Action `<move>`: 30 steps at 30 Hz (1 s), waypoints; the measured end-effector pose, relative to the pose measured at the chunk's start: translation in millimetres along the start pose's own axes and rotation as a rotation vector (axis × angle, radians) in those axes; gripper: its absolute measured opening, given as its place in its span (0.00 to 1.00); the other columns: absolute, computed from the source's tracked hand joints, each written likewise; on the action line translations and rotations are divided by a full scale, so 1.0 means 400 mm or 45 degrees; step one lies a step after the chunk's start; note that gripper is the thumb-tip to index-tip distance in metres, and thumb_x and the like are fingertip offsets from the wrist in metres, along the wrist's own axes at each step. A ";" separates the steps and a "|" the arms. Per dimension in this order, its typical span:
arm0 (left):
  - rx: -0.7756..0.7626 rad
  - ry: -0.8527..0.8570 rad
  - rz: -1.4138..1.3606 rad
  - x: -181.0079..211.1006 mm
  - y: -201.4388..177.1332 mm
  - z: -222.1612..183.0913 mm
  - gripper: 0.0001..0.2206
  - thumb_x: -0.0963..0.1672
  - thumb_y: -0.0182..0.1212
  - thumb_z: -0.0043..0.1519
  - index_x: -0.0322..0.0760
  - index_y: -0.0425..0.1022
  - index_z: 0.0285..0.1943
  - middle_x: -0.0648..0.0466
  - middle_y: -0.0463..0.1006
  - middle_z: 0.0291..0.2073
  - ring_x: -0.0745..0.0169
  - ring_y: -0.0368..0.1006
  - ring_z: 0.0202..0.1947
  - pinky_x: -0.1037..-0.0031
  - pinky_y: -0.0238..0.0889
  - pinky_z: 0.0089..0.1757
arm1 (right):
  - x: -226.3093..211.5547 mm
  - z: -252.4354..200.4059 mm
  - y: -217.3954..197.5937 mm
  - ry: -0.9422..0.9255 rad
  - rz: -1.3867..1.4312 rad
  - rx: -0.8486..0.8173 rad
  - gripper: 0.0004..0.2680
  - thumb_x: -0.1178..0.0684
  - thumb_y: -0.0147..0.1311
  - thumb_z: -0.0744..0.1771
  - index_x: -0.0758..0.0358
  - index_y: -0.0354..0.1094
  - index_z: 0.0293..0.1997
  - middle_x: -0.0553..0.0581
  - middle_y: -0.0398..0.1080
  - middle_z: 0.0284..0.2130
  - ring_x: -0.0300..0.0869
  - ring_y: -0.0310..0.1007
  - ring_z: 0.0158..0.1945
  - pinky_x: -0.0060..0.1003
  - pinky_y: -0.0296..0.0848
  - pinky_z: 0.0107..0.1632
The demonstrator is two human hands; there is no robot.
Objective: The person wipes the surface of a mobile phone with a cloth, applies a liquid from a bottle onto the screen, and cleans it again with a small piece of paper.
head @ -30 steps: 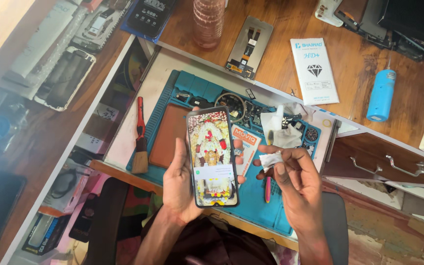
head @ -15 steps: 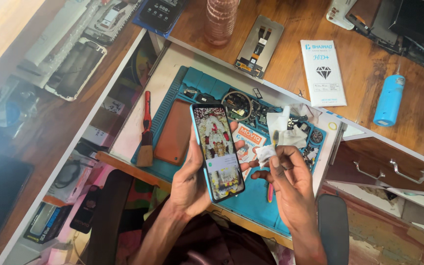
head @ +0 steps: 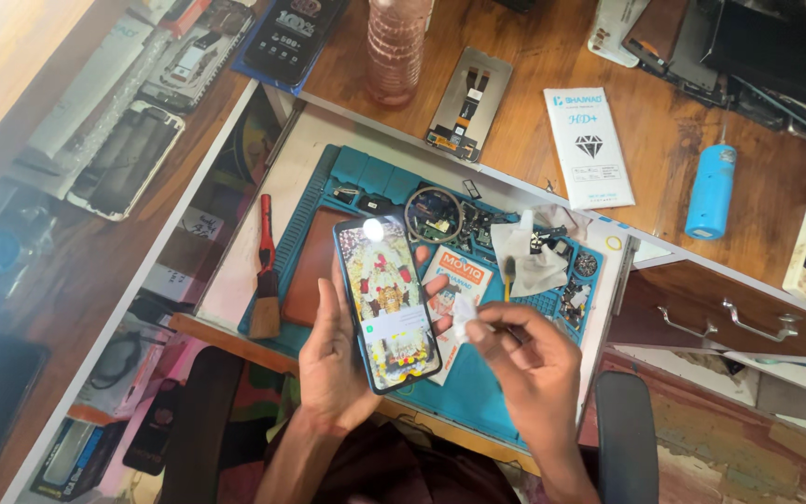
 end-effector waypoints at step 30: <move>0.312 0.242 0.514 0.018 -0.086 -0.005 0.23 0.43 0.55 0.68 0.33 0.54 0.71 0.36 0.76 0.52 0.51 0.79 0.48 0.58 0.75 0.48 | 0.074 0.005 0.081 0.198 0.202 -0.242 0.06 0.65 0.67 0.61 0.73 0.78 0.38 0.60 0.81 0.33 0.37 0.79 0.35 0.29 0.78 0.40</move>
Point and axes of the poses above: each hand's wrist, its own z-axis towards the middle knuckle, its own y-axis out of the palm, x = y × z, the point moved 8 cm from there along z, towards the middle knuckle
